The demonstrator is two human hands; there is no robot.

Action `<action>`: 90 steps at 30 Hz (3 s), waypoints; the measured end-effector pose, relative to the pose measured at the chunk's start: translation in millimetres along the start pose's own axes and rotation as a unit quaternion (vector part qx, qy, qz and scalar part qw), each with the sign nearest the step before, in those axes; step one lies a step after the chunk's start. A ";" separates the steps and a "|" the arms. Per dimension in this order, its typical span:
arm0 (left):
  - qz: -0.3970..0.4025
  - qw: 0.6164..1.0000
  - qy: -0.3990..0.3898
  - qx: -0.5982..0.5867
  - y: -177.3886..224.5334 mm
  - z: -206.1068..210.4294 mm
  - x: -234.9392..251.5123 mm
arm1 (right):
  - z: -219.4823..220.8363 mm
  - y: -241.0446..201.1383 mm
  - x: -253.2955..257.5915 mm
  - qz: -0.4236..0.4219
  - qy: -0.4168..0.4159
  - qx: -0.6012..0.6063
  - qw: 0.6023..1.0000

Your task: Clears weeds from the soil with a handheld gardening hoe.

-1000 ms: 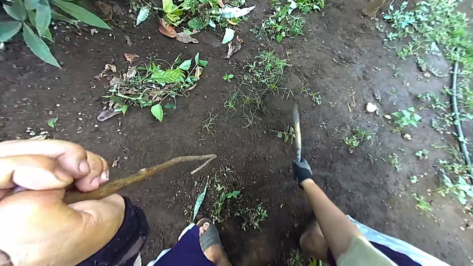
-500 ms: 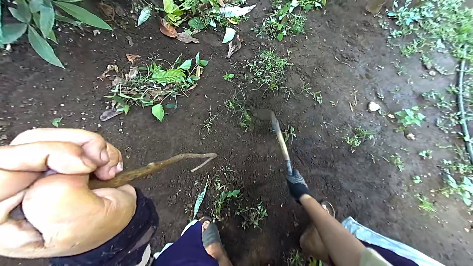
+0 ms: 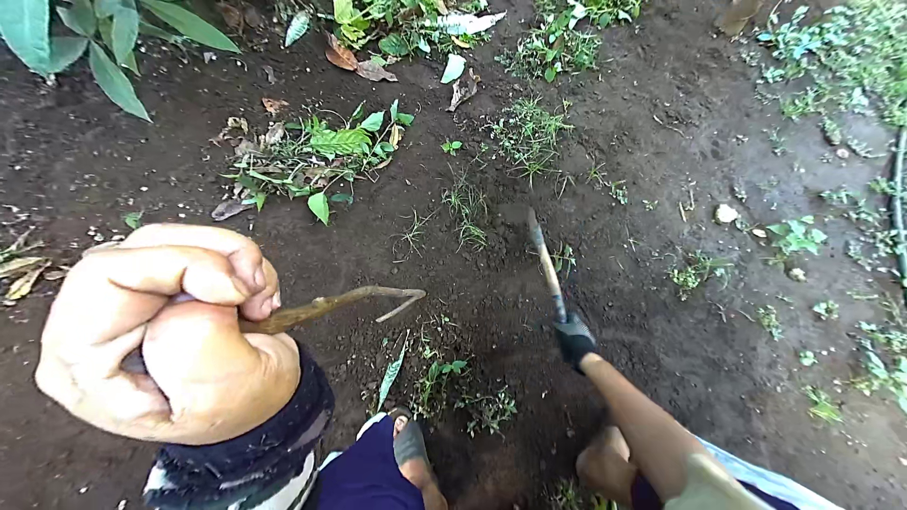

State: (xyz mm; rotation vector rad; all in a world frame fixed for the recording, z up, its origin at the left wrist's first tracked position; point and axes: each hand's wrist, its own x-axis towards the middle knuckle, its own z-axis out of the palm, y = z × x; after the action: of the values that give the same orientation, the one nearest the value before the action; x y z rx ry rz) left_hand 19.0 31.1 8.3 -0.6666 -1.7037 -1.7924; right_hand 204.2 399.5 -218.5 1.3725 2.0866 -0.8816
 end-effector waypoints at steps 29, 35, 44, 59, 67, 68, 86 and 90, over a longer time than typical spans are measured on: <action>0.015 0.999 -0.032 0.000 10.1 20.7 5.7 | 50.1 -53.8 -15.5 -0.051 -0.104 -0.091 0.989; 0.025 0.999 -0.043 -0.007 23.3 29.0 -0.2 | 2.3 -104.3 3.1 -0.076 0.003 0.022 0.997; 0.020 0.999 -0.037 -0.003 17.3 11.2 2.6 | 34.8 -51.9 -22.6 -0.056 -0.090 -0.103 0.989; 0.023 0.999 -0.039 -0.012 15.3 21.1 8.6 | 43.3 -31.2 -19.8 -0.024 -0.069 -0.105 0.992; 0.029 0.999 -0.030 -0.016 17.2 31.1 6.9 | 1.3 -106.9 11.8 -0.045 0.059 0.034 0.997; 0.029 0.999 -0.031 -0.017 16.9 32.3 6.6 | 12.4 -109.3 18.0 -0.039 0.063 0.054 0.996; -0.059 0.998 0.018 -0.026 -5.1 -17.1 -3.0 | 32.5 -230.9 111.9 -0.165 0.046 0.312 0.935; -0.095 0.994 -0.010 -0.046 -1.9 -34.5 0.9 | 60.4 -187.1 110.1 -0.124 -0.066 0.017 0.990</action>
State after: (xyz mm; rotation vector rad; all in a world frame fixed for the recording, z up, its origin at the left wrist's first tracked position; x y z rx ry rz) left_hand 18.1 -3.4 5.4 -0.5802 -1.7565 -2.0122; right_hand -7.4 368.4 -289.4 1.0548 2.1773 -1.0810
